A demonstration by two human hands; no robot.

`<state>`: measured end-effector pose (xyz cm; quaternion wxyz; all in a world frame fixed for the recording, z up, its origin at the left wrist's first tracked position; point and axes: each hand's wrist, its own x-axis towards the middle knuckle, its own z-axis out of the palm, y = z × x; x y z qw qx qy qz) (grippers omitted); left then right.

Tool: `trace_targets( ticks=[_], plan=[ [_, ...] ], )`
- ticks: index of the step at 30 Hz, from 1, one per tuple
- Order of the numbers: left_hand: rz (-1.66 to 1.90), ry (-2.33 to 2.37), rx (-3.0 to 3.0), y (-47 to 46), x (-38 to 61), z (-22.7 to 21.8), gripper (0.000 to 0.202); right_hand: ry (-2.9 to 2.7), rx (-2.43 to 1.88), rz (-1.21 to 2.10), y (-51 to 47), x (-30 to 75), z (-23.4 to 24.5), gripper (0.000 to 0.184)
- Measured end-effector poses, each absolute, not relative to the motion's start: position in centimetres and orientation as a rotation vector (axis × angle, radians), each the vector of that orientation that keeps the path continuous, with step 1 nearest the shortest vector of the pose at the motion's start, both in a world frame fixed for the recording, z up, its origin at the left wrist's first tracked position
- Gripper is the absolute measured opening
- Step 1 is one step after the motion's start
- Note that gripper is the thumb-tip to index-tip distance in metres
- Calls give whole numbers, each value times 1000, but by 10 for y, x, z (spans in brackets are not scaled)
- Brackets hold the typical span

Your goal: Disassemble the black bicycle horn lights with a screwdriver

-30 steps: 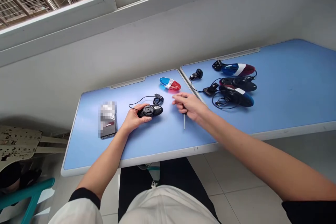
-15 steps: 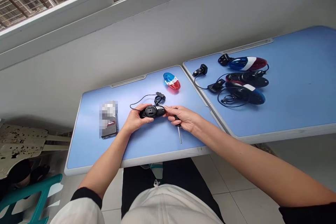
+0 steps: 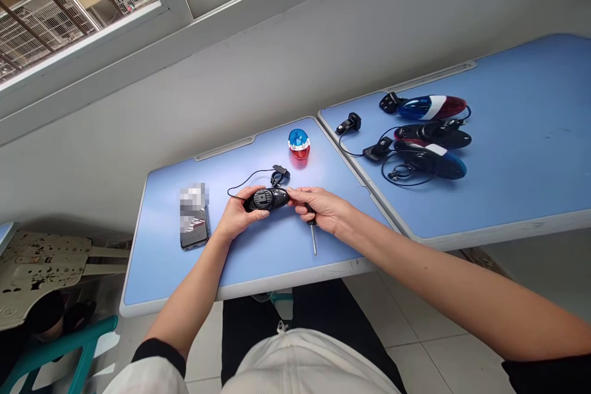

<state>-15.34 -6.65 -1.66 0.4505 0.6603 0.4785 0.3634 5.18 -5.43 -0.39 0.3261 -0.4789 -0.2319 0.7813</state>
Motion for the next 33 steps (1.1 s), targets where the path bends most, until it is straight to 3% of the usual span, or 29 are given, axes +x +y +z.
trace_targets(
  ticks=[22,29,31,33],
  plan=[
    [837,1203,1766,-69,-157,-16,56,-781,-1315,2033,-55,52,12,19],
    [596,1612,2053,-85,-156,-25,85,-774,-1409,1913,-53,47,3,26],
    [502,1806,2128,-100,-157,-22,68,-771,-1420,1894,-53,46,2,27],
    [445,1970,2205,-115,-157,-15,38,-768,-1426,1888,-53,46,3,28]
  ],
)
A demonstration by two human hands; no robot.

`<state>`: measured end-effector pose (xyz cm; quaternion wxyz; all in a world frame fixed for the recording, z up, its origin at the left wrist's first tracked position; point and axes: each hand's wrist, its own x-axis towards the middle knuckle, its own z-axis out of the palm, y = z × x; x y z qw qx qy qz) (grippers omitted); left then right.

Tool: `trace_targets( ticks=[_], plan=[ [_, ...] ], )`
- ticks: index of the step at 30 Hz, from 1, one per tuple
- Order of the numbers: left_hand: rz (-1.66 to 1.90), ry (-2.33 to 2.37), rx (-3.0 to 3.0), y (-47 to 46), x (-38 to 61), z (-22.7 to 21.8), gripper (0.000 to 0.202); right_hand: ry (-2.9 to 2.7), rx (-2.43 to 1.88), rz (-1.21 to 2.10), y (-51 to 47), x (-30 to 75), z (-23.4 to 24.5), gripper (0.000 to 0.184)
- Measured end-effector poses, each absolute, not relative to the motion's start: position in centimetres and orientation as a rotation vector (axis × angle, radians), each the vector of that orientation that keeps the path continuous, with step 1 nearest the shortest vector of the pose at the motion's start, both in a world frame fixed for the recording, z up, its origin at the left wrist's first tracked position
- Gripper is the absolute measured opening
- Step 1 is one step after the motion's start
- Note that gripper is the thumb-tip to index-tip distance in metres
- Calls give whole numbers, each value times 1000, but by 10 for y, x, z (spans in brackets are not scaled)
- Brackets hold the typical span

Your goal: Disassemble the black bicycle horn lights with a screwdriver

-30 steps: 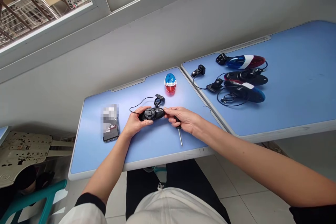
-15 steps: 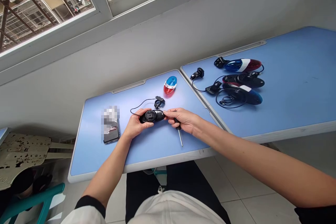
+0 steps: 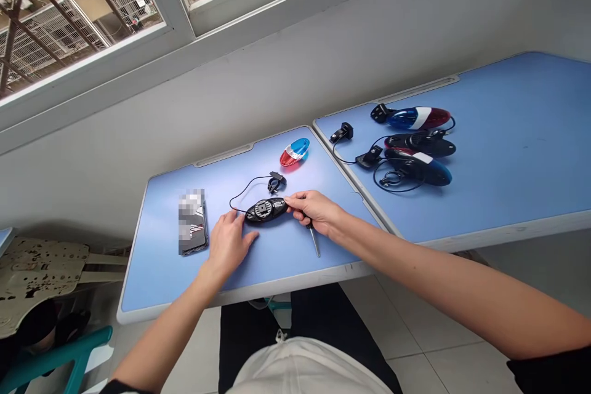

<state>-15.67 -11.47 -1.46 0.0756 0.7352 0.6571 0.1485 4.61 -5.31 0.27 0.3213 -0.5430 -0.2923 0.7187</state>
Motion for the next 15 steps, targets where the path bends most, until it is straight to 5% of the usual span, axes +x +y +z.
trace_targets(
  ticks=[6,15],
  plan=[
    [779,1820,2462,-114,-124,8,17,-774,-1430,1878,-56,44,3,28],
    [563,1685,2391,-71,-86,2,20,-784,-1425,1872,-56,44,2,27]
  ],
)
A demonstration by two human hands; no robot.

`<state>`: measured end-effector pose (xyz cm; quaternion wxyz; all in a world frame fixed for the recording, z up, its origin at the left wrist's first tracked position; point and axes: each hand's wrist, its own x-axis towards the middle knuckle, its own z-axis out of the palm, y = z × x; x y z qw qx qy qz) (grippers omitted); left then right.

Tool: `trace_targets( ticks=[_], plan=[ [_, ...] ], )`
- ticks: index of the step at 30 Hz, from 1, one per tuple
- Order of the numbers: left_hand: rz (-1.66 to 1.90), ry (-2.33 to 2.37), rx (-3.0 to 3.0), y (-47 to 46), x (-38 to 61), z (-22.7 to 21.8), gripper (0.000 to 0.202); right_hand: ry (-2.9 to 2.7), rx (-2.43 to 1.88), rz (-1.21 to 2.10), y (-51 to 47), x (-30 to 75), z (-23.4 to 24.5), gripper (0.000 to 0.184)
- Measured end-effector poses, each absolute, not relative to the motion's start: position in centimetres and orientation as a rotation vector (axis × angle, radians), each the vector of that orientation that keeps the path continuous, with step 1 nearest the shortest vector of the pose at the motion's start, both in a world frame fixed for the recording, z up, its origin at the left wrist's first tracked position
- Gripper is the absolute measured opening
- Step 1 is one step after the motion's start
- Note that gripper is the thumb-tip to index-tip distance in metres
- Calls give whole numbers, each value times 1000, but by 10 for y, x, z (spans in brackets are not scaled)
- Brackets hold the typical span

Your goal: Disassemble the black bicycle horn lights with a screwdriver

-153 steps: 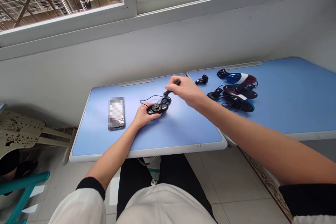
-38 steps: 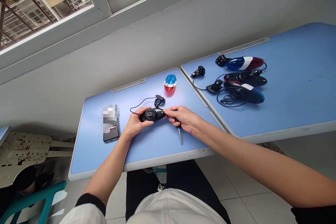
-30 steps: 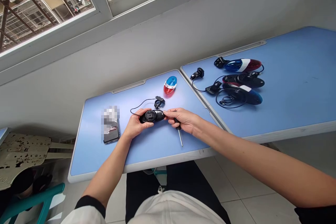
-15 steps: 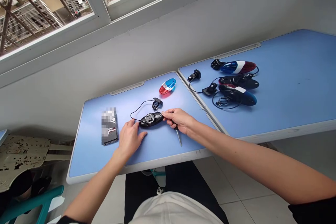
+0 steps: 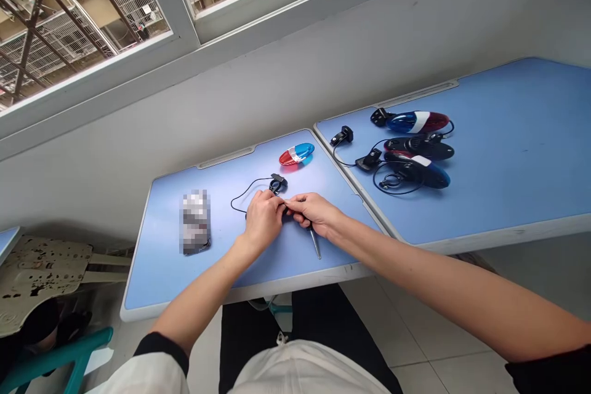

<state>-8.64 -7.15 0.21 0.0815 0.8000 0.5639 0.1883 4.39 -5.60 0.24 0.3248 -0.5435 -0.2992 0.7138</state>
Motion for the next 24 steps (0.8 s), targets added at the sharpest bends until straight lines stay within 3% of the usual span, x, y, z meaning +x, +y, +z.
trace_targets(
  ticks=[6,11,16,24],
  plan=[
    [655,1621,2467,-71,-88,0,23,-769,-1425,1873,-57,44,4,27],
    [825,1708,2316,-34,-90,22,17,-757,-1439,1862,-57,48,4,26],
    [442,1855,2149,37,-100,34,20,-773,-1439,1848,-59,55,1,27],
    [336,1811,2134,69,-100,8,23,-773,-1429,1850,-62,67,1,27]
  ],
)
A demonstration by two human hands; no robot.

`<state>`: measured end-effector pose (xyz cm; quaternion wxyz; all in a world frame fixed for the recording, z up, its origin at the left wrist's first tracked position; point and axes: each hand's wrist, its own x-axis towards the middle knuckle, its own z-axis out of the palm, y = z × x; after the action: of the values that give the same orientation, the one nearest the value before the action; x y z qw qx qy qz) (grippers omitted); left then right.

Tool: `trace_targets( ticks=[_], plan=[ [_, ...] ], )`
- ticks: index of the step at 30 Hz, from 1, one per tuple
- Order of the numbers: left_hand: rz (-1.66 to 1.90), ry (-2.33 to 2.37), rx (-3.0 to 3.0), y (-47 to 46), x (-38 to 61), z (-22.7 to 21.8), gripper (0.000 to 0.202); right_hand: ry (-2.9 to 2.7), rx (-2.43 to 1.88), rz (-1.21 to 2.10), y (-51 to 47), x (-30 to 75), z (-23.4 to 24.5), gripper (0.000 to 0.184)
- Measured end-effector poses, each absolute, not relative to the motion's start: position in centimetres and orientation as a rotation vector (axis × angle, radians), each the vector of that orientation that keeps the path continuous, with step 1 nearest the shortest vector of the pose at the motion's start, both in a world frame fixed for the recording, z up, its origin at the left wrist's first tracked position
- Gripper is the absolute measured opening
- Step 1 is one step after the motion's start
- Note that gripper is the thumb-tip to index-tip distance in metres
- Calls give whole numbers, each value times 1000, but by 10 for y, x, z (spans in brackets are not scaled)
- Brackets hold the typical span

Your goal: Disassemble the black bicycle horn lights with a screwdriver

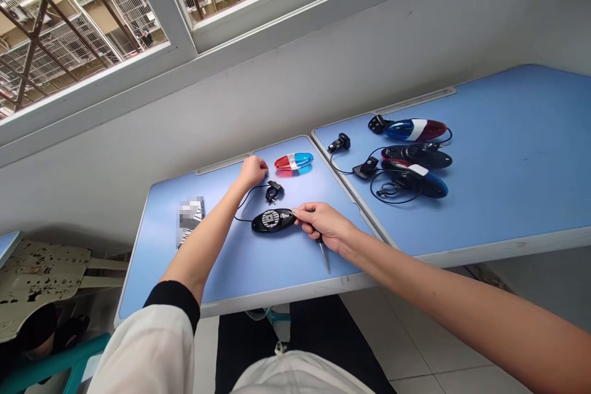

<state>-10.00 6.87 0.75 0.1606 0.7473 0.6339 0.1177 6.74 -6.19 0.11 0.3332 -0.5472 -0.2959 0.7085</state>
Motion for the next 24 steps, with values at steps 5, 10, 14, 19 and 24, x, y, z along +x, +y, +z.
trace_targets(
  ticks=[5,10,14,19,24],
  plan=[
    [372,1786,2137,69,-99,4,21,-767,-1436,1853,-62,69,3,27],
    [569,1841,2079,39,-110,32,22,-780,-1431,1857,-63,70,2,28],
    [1151,1789,2100,-44,-125,42,19,-796,-1431,1874,-62,72,0,27],
    [870,1784,2083,-125,-138,2,14,-853,-1437,1883,-61,75,-5,24],
    [593,1894,1998,-115,-139,-25,30,-928,-1453,1886,-64,76,-7,20]
  ],
)
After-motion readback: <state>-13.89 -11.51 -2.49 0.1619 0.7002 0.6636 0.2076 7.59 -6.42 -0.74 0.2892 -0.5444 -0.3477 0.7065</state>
